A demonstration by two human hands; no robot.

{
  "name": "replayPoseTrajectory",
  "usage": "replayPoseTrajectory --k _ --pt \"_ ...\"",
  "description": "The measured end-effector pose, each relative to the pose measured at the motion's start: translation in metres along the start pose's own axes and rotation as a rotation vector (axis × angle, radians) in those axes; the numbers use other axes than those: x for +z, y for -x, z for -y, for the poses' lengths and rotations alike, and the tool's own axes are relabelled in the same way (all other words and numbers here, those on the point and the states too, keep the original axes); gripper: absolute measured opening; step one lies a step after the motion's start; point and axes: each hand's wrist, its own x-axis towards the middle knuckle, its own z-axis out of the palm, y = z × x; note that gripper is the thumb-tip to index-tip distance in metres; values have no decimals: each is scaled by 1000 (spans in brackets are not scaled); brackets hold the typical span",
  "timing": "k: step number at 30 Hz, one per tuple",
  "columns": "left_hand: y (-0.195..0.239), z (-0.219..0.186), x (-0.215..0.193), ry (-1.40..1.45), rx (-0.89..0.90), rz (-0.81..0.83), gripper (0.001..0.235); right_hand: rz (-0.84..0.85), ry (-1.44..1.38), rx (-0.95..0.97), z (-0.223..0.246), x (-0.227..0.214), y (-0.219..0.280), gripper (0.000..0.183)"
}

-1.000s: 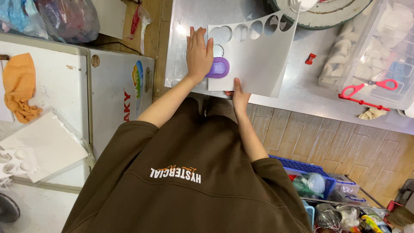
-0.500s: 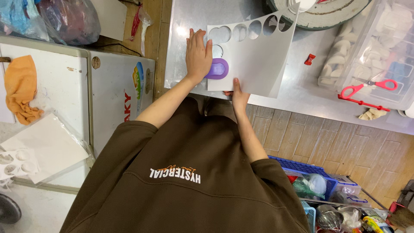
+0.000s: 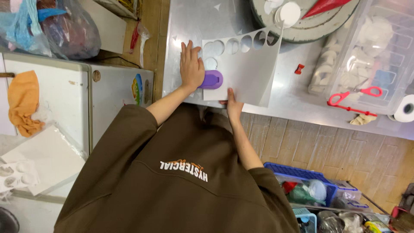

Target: The person uses a purple paper punch to cut circles from a white sheet. They then fold the cut paper circles by hand and trim one using red scissors.

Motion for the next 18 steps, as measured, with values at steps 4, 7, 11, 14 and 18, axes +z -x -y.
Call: replayPoseTrajectory --k 4,7,11,14,18 --pt "-2 -6 -4 16 12 -27 43 -115 183 -134 -10 2 -1 45" --pt "2 -14 -6 40 26 -33 51 -196 216 -212 -20 3 -3 54" --pt "0 -20 -11 6 59 -31 49 -228 195 -231 -18 14 -19 53" --pt "0 -19 -12 9 66 -35 47 -181 222 -160 -14 20 -28 44" --pt "1 -15 -10 26 67 -44 44 -203 152 -215 -8 30 -36 44"
